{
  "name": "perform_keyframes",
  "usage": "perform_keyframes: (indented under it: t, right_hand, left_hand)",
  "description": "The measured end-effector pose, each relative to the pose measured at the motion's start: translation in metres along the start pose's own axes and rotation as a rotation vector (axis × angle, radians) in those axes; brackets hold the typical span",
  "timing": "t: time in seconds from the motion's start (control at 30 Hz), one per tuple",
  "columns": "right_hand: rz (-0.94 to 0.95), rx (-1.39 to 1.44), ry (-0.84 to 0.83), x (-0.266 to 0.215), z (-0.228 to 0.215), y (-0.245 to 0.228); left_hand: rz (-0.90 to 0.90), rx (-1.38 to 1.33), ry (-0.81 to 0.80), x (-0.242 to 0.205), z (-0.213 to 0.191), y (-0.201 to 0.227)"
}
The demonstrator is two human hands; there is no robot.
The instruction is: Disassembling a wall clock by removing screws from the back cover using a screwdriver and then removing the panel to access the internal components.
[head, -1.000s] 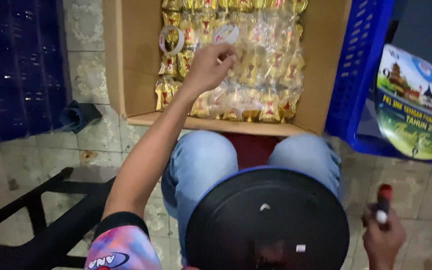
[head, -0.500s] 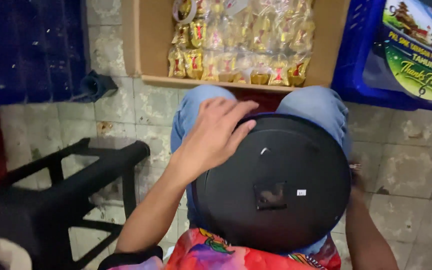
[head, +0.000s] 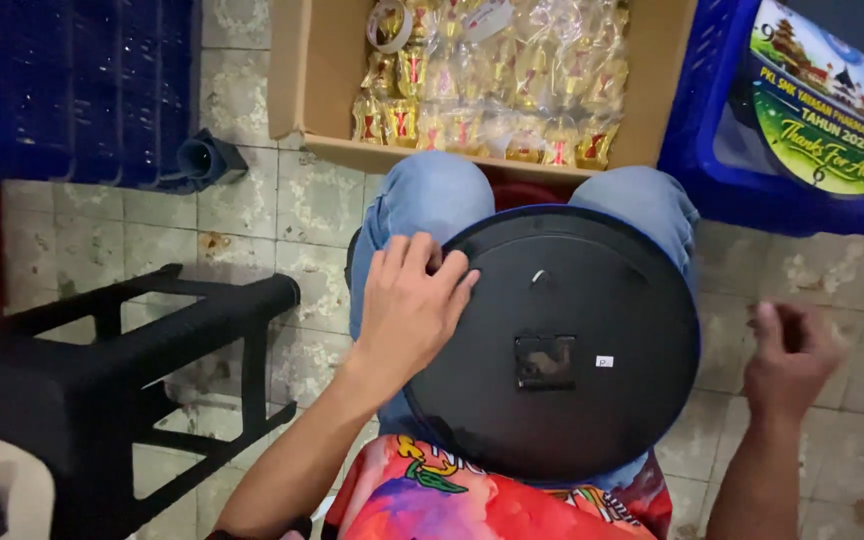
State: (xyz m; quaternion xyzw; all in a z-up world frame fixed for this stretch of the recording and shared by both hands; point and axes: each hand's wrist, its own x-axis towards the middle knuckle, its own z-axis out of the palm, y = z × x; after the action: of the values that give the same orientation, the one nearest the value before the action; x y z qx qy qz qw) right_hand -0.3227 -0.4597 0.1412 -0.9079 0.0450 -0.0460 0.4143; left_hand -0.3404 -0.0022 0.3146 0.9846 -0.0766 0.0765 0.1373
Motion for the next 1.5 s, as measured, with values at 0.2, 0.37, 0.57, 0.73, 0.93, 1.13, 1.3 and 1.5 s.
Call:
perform_keyframes:
  t: [0.2,0.37,0.57,0.73,0.93,1.13,1.3,1.5]
  right_hand:
    - [-0.399,-0.037,-0.147,0.033,-0.014,-0.179]
    - [-0.275,-0.035,-0.333,0.049,0.002,-0.232]
    - [-0.170,0.168,-0.577,0.039,-0.007,-0.193]
    - [0.069,0.110,-0.630,0.025,-0.018,-0.215]
    - [0.119,0.148,-0.604,-0.002,-0.034,-0.176]
    - [0.047,0.138,-0.323,-0.042,-0.042,-0.163]
    - [0.054,0.189,-0.306,-0.027,-0.015,-0.209]
    - [0.044,0.143,-0.292,-0.022,-0.007,-0.195]
  left_hand:
    - [0.052,-0.132,0.219,-0.010,-0.006,0.010]
    - [0.082,-0.135,0.364,-0.020,-0.019,0.011]
    - [0.115,-0.207,0.443,-0.034,-0.024,0.009]
    - [0.155,-0.296,0.484,-0.039,-0.024,0.009]
    - [0.100,-0.469,0.537,-0.048,-0.043,0.018]
    - [-0.438,-0.813,0.176,-0.077,-0.050,0.021]
    - [-0.806,-0.854,0.147,-0.067,-0.041,0.039]
    - [-0.851,-0.708,0.055,-0.060,-0.030,0.036]
